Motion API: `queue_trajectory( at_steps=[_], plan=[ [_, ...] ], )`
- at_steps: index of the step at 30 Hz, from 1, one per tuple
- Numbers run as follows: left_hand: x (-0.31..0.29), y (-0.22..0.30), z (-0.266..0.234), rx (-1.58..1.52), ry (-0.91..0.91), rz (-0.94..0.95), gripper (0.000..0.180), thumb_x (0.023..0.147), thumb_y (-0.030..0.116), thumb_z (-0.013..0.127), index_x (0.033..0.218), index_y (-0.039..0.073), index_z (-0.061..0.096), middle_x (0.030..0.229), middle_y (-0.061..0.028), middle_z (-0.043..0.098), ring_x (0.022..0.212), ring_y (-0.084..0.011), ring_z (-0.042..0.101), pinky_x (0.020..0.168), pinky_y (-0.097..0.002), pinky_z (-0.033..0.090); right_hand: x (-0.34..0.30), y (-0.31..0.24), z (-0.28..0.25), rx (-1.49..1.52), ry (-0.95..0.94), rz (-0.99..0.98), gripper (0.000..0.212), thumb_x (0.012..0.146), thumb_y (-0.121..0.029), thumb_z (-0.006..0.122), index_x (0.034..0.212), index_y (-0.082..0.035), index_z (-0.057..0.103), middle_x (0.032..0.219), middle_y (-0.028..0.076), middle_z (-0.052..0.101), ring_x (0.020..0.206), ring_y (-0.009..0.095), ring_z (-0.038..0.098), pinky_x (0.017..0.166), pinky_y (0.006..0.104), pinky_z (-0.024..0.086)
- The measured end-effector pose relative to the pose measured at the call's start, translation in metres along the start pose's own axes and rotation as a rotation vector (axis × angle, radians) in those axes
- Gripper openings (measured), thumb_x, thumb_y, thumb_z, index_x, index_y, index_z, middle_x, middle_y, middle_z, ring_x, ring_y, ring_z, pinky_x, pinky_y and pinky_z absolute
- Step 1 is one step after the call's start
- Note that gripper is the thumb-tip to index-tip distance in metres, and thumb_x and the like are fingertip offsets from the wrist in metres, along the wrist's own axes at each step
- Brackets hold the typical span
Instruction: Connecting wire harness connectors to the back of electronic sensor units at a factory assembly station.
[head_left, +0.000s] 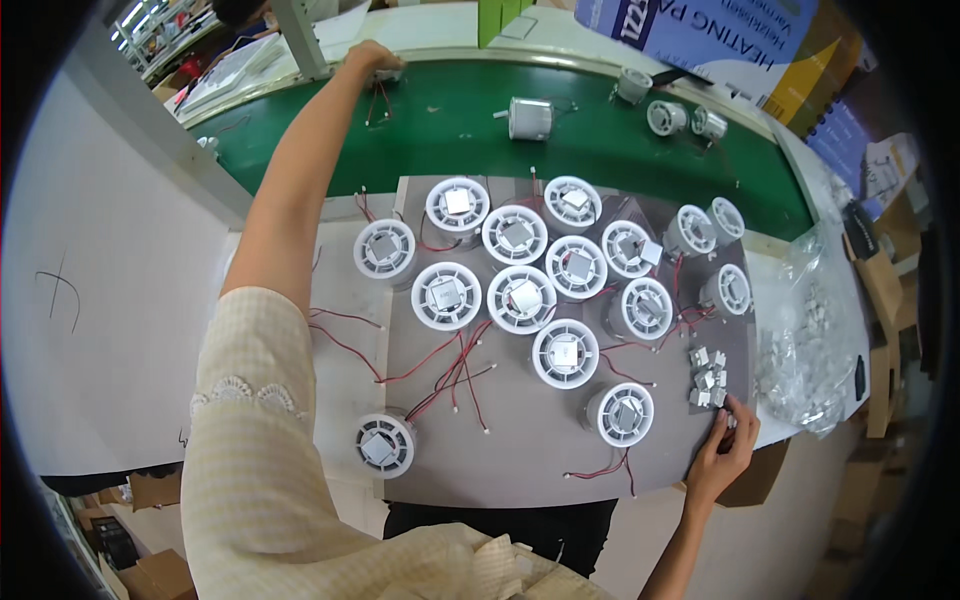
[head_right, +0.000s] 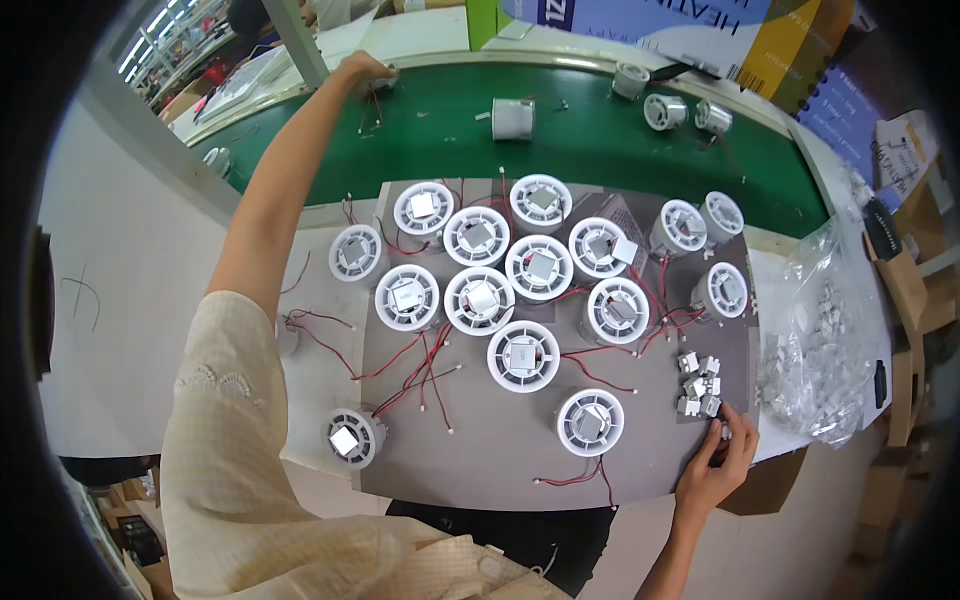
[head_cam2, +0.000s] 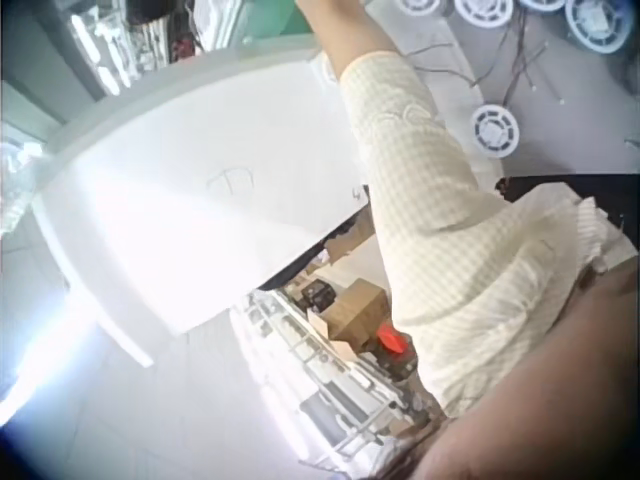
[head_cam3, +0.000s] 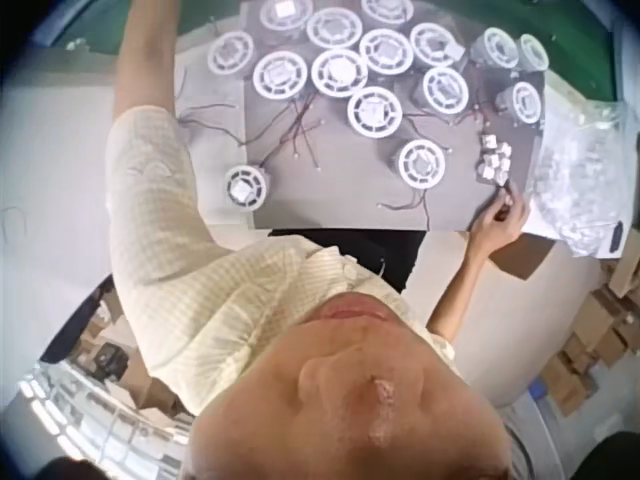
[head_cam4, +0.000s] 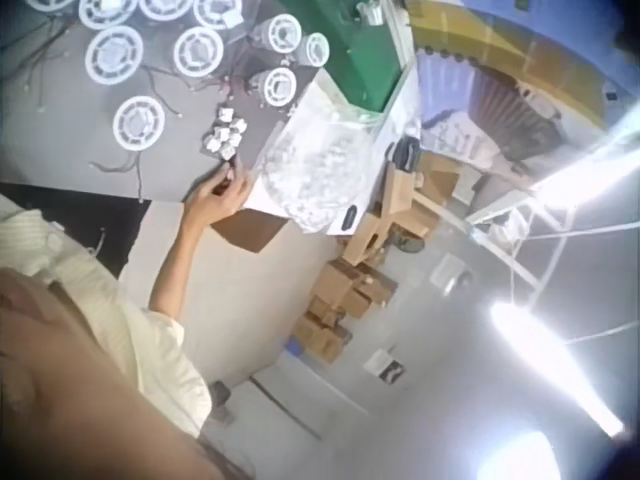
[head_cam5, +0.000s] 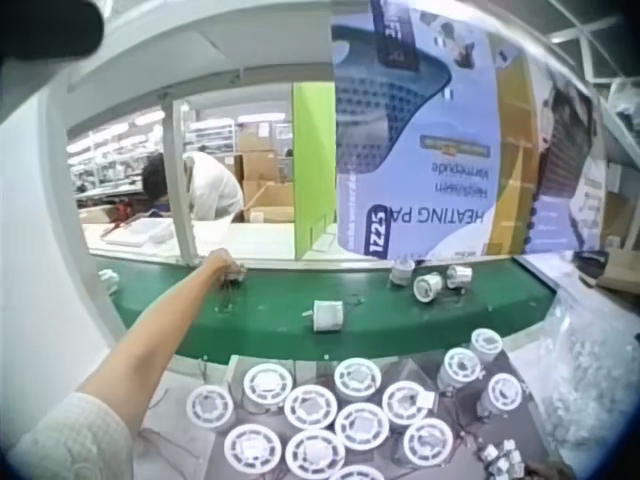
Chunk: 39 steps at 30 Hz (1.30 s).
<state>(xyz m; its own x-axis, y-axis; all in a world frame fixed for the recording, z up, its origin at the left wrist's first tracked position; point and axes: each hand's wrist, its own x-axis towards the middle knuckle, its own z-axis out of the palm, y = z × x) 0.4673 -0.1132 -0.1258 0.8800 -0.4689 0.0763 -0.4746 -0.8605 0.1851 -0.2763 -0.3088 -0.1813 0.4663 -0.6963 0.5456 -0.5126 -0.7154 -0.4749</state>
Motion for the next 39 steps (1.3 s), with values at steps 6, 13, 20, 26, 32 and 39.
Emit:
queue_trajectory(
  at_steps=[6,13,20,26,32,39],
  plan=[
    [-0.036,0.012,-0.014,0.128,0.197,-0.048,0.073,0.065,0.047,0.082,0.121,0.004,0.064,0.113,-0.0167,0.070,0.104,-0.0331,0.068,0.088,-0.0405,0.054,0.001,0.004,-0.009,-0.003,-0.020,0.052,0.019,0.097,-0.005,0.059,0.113,-0.003,0.068,0.100,0.002,0.060,0.064,0.007,0.041,0.055,0.0226,0.032],
    [-0.295,0.052,-0.118,0.047,0.611,0.516,0.059,0.079,0.019,0.080,0.132,0.008,0.056,0.121,-0.0153,0.067,0.113,-0.0300,0.064,0.089,-0.0399,0.054,0.005,0.004,-0.006,0.051,0.024,0.027,0.019,0.097,-0.007,0.060,0.114,-0.004,0.069,0.101,0.001,0.062,0.062,0.006,0.040,0.053,0.0217,0.032],
    [-0.528,0.019,-0.092,0.195,0.698,0.163,0.058,0.074,-0.002,0.076,0.128,0.008,0.059,0.122,-0.0116,0.065,0.105,-0.0296,0.066,0.083,-0.0366,0.056,-0.001,0.006,-0.005,0.067,0.024,0.024,0.021,0.097,-0.008,0.061,0.115,-0.006,0.069,0.102,0.002,0.063,0.063,0.007,0.042,0.055,0.0226,0.035],
    [-0.539,-0.027,-0.033,0.217,0.562,-0.018,0.057,0.075,-0.009,0.069,0.129,0.006,0.056,0.130,-0.0154,0.060,0.117,-0.0350,0.059,0.090,-0.0404,0.053,0.001,0.003,-0.005,0.081,0.028,-0.020,0.020,0.097,-0.009,0.060,0.114,-0.006,0.070,0.101,0.004,0.063,0.065,0.010,0.045,0.057,0.0246,0.038],
    [-0.559,0.012,-0.053,0.121,0.421,-0.029,0.051,0.080,-0.007,0.065,0.129,0.006,0.057,0.135,-0.0160,0.056,0.121,-0.0356,0.056,0.089,-0.0424,0.052,0.001,0.005,-0.012,0.045,0.040,0.012,0.019,0.096,-0.008,0.061,0.112,-0.006,0.070,0.101,0.005,0.062,0.065,0.011,0.046,0.057,0.0249,0.038],
    [-0.441,0.125,-0.132,-0.073,0.625,0.126,0.019,0.090,0.020,0.071,0.091,0.001,0.069,0.077,-0.0134,0.067,0.061,-0.0254,0.058,0.054,-0.0335,0.047,0.001,0.008,-0.005,0.038,0.047,-0.003,0.019,0.094,-0.005,0.061,0.111,-0.006,0.070,0.099,0.004,0.061,0.063,0.010,0.043,0.055,0.0240,0.036]
  ],
)
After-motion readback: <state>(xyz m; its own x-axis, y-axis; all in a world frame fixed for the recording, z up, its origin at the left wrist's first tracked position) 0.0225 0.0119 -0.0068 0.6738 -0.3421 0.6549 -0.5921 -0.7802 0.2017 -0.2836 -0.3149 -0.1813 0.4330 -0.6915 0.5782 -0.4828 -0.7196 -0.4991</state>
